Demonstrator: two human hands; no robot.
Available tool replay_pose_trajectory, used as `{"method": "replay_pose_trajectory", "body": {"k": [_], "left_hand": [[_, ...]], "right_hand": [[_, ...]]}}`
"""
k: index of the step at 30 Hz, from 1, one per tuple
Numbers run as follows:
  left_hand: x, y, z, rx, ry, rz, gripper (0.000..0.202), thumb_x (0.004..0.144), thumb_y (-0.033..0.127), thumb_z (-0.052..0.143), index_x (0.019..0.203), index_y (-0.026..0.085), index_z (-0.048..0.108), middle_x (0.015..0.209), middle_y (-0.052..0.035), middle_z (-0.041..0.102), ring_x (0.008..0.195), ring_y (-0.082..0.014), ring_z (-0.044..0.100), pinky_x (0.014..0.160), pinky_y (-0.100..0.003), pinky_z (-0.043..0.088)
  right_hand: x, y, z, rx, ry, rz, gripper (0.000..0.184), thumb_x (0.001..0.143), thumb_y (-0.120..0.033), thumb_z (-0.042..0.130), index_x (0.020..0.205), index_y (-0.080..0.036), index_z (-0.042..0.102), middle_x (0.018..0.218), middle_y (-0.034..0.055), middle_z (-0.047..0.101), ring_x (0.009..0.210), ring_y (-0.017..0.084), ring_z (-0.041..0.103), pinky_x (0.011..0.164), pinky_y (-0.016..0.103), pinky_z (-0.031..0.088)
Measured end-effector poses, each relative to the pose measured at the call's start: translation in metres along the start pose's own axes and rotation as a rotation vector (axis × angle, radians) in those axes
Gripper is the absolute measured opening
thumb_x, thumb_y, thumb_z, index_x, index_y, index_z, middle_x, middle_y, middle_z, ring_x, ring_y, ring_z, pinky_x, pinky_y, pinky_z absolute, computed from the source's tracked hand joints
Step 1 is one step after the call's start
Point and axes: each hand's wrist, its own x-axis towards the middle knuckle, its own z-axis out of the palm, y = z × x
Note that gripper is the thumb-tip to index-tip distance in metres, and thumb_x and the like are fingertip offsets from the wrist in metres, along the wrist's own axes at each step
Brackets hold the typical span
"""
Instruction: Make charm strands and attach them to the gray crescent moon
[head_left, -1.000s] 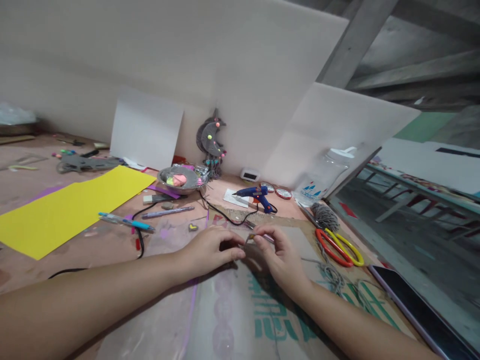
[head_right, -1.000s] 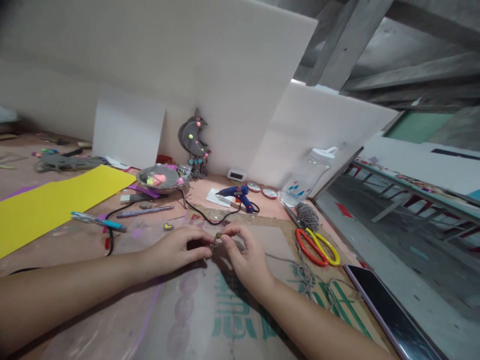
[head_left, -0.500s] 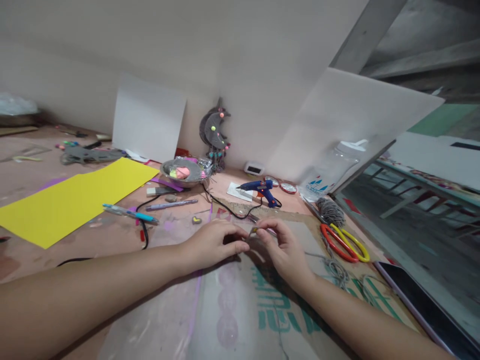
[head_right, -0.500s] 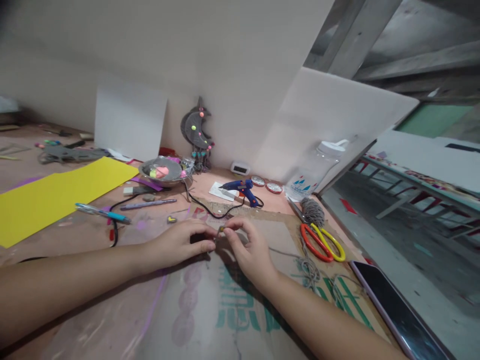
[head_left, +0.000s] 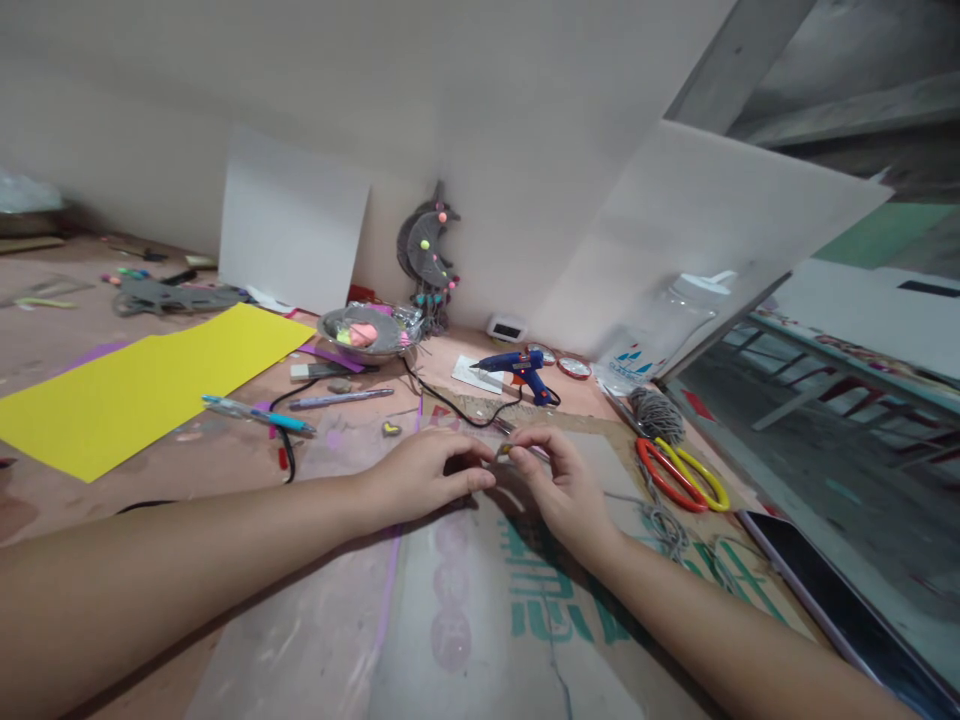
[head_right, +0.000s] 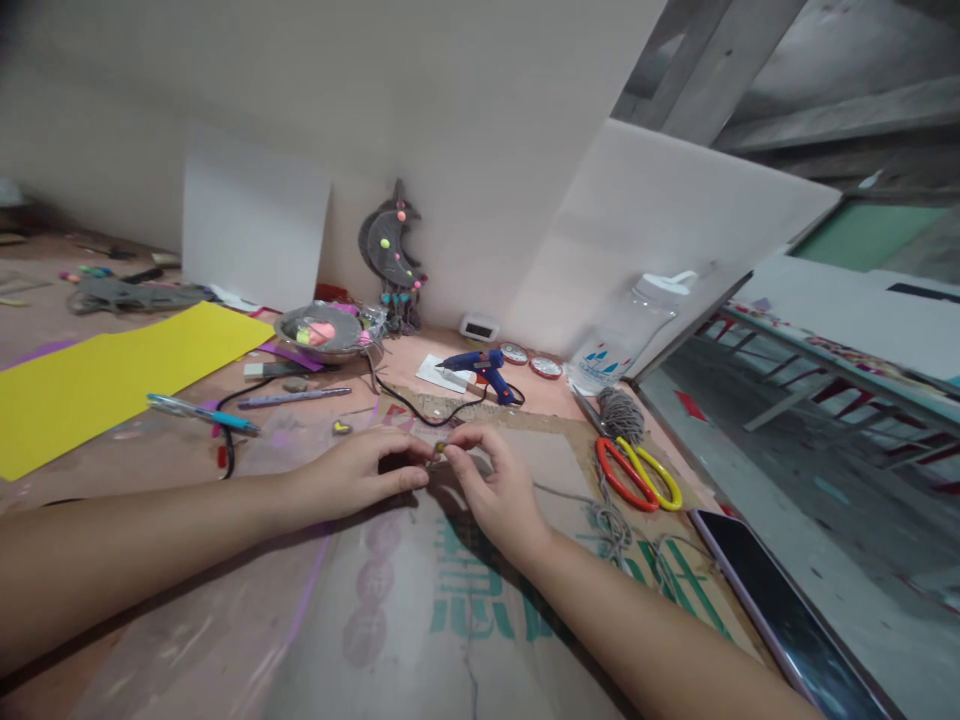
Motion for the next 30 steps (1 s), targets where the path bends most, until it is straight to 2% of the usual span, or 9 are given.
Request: {"method": "replay_pose_trajectory", "body": {"k": [15, 21, 30], "left_hand": [[0.0003, 0.001, -0.0004, 0.004, -0.007, -0.015, 0.025, 0.085, 0.033, 0.056, 0.103, 0.02, 0.067, 0.103, -0.0029, 0.07, 0.095, -0.0189, 0.062, 0.086, -0.03, 0.044], [0.0007, -0.0023, 0.002, -0.019, -0.012, -0.023, 0.024, 0.081, 0.031, 0.06, 0.101, 0.02, 0.066, 0.095, -0.0018, 0.071, 0.089, -0.0177, 0.062, 0.08, -0.028, 0.045], [-0.0003, -0.0047, 0.0034, 0.008, -0.013, -0.002, 0.02, 0.081, 0.029, 0.06, 0.097, 0.02, 0.068, 0.096, -0.0022, 0.072, 0.09, -0.0185, 0.062, 0.081, -0.029, 0.046]], "right_hand": [[-0.0004, 0.0015, -0.0001, 0.035, -0.015, 0.027, 0.011, 0.088, -0.031, 0.053, 0.086, -0.021, 0.055, 0.084, 0.0022, 0.061, 0.082, 0.017, 0.059, 0.078, 0.031, 0.047], [0.0002, 0.0025, 0.0002, 0.04, -0.022, 0.045, 0.012, 0.089, -0.032, 0.052, 0.086, -0.021, 0.055, 0.084, 0.0017, 0.06, 0.081, 0.016, 0.057, 0.077, 0.03, 0.046], [-0.0014, 0.0041, 0.0006, 0.077, -0.022, 0.03, 0.011, 0.09, -0.032, 0.052, 0.086, -0.021, 0.053, 0.085, 0.0014, 0.058, 0.08, 0.015, 0.057, 0.076, 0.028, 0.045]]}}
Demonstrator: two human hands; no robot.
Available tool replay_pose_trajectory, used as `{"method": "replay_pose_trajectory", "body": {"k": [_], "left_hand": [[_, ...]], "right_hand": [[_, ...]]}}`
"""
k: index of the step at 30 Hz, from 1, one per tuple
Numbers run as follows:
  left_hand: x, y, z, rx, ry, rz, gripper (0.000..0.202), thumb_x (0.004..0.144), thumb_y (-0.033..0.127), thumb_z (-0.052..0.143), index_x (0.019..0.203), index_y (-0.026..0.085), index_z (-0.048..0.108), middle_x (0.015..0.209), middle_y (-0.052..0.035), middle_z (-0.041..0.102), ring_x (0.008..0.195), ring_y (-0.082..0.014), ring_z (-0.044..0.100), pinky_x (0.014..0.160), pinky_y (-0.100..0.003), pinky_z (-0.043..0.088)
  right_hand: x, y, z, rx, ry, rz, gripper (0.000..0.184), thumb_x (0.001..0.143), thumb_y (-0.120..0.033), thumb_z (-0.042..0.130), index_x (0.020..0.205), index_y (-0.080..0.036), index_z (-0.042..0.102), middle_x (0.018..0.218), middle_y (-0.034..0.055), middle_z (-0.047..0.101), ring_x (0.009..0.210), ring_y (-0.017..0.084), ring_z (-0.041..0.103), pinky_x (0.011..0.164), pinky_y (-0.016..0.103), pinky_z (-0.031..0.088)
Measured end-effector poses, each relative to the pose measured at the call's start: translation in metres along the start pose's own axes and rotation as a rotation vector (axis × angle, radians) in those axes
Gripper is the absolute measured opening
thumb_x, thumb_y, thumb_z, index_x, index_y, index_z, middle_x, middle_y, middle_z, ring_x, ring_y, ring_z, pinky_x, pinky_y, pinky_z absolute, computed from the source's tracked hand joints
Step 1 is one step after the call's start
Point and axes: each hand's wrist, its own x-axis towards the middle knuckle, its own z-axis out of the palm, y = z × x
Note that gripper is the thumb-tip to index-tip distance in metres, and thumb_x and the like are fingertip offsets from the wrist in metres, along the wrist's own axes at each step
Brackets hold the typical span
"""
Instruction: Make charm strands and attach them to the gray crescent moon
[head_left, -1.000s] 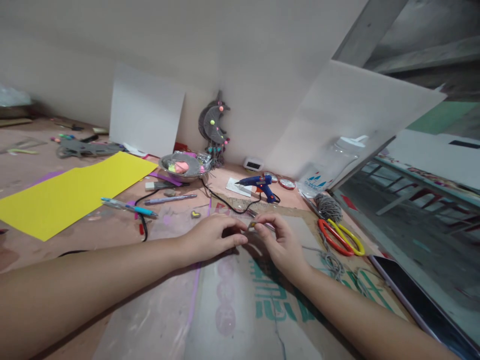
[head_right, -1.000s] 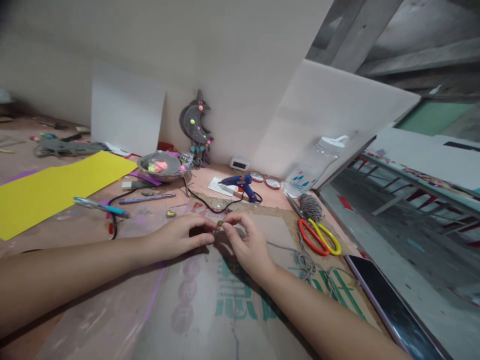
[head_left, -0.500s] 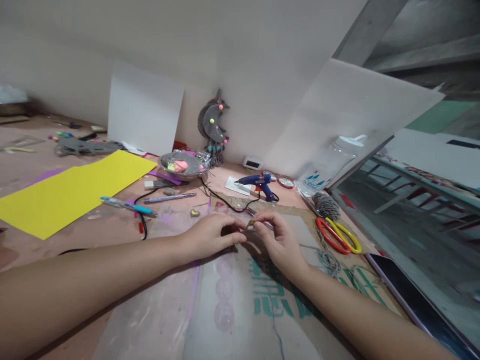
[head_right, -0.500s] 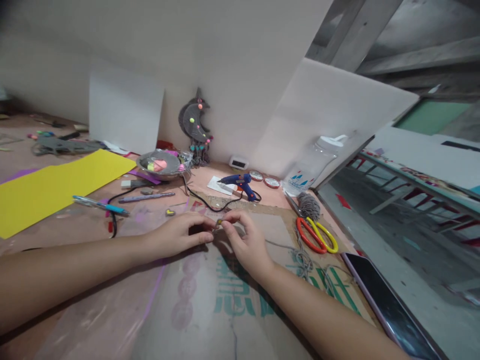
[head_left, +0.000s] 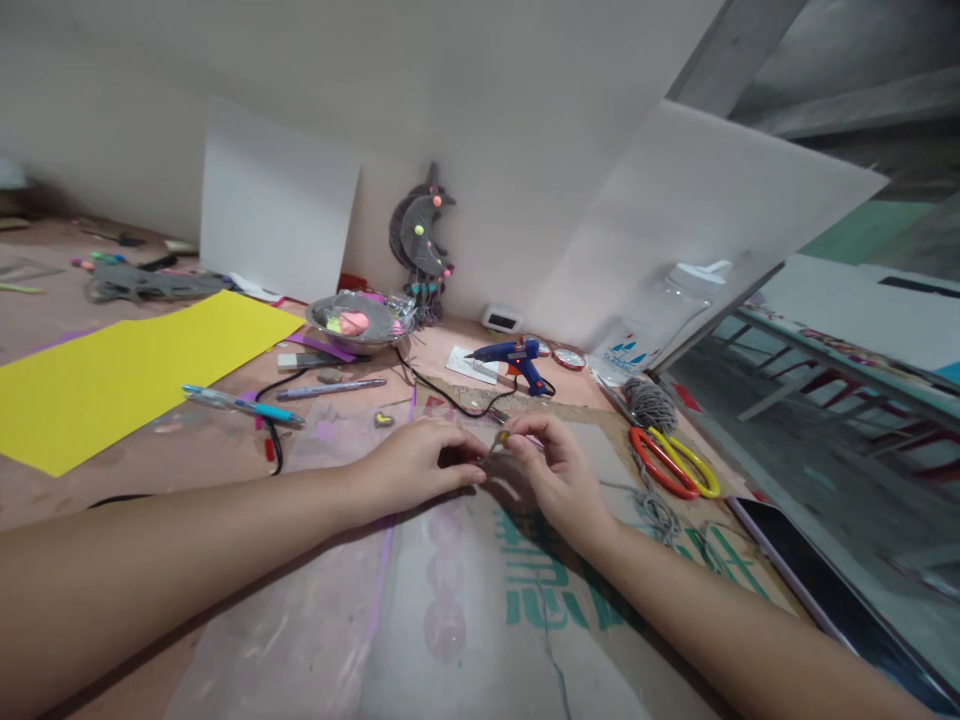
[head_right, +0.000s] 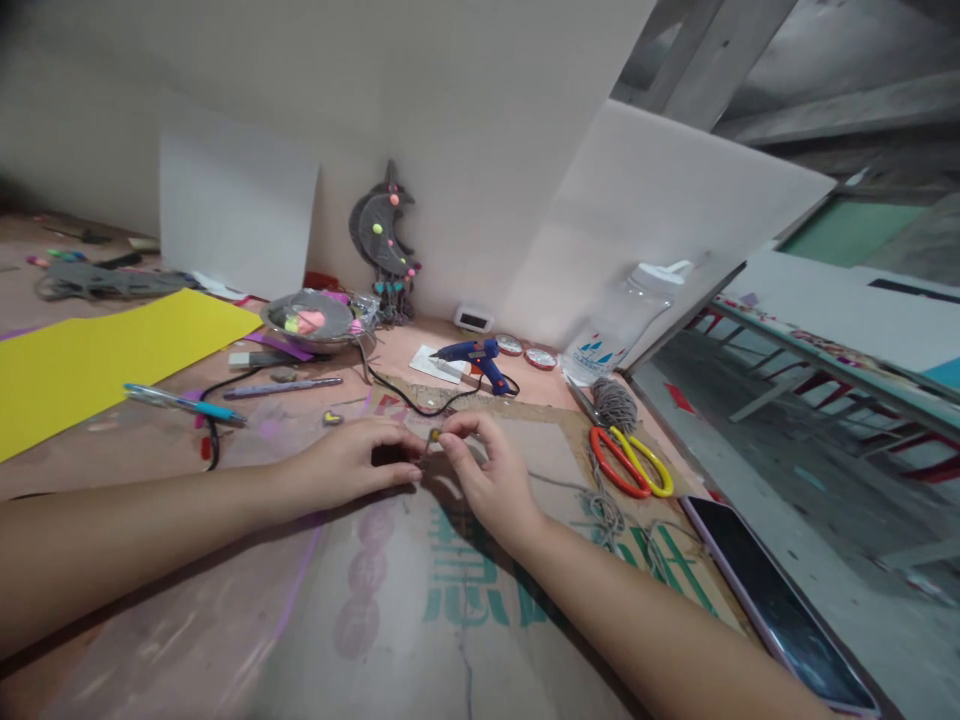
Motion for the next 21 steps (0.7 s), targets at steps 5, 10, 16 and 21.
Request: {"method": "replay_pose_trajectory", "body": {"k": [5, 10, 16, 21], "left_hand": [[0.001, -0.003, 0.0, -0.055, -0.017, 0.004, 0.02, 0.083, 0.023, 0.056, 0.099, 0.02, 0.069, 0.098, -0.0021, 0.072, 0.092, -0.0173, 0.064, 0.083, -0.028, 0.047], [-0.001, -0.001, 0.0, -0.168, 0.028, -0.039, 0.028, 0.089, 0.024, 0.048, 0.112, 0.02, 0.063, 0.11, -0.003, 0.069, 0.1, -0.0165, 0.064, 0.088, -0.028, 0.048], [-0.006, 0.008, -0.008, -0.032, 0.247, -0.043, 0.025, 0.088, 0.021, 0.046, 0.104, 0.018, 0.065, 0.106, -0.0045, 0.069, 0.1, -0.0182, 0.062, 0.09, -0.031, 0.047], [-0.002, 0.023, -0.022, 0.055, 0.16, -0.121, 0.025, 0.083, 0.021, 0.048, 0.098, 0.019, 0.067, 0.1, -0.003, 0.071, 0.095, -0.0189, 0.063, 0.084, -0.03, 0.048]], "right_hand": [[-0.001, 0.001, 0.001, 0.003, -0.01, 0.015, 0.014, 0.09, -0.035, 0.051, 0.086, -0.021, 0.054, 0.085, 0.0018, 0.059, 0.081, 0.015, 0.057, 0.077, 0.029, 0.045], [0.005, -0.001, -0.003, 0.056, 0.023, 0.115, 0.018, 0.089, -0.037, 0.051, 0.084, -0.02, 0.054, 0.08, 0.0012, 0.058, 0.074, 0.014, 0.055, 0.07, 0.027, 0.045], [0.025, -0.023, -0.027, 0.023, -0.068, 0.158, 0.019, 0.085, -0.036, 0.056, 0.079, -0.018, 0.057, 0.071, -0.0006, 0.058, 0.065, 0.011, 0.054, 0.063, 0.024, 0.044], [0.034, -0.036, -0.046, -0.102, -0.075, 0.104, 0.021, 0.082, -0.037, 0.06, 0.075, -0.017, 0.06, 0.07, 0.0006, 0.06, 0.064, 0.012, 0.053, 0.06, 0.025, 0.042]]}}
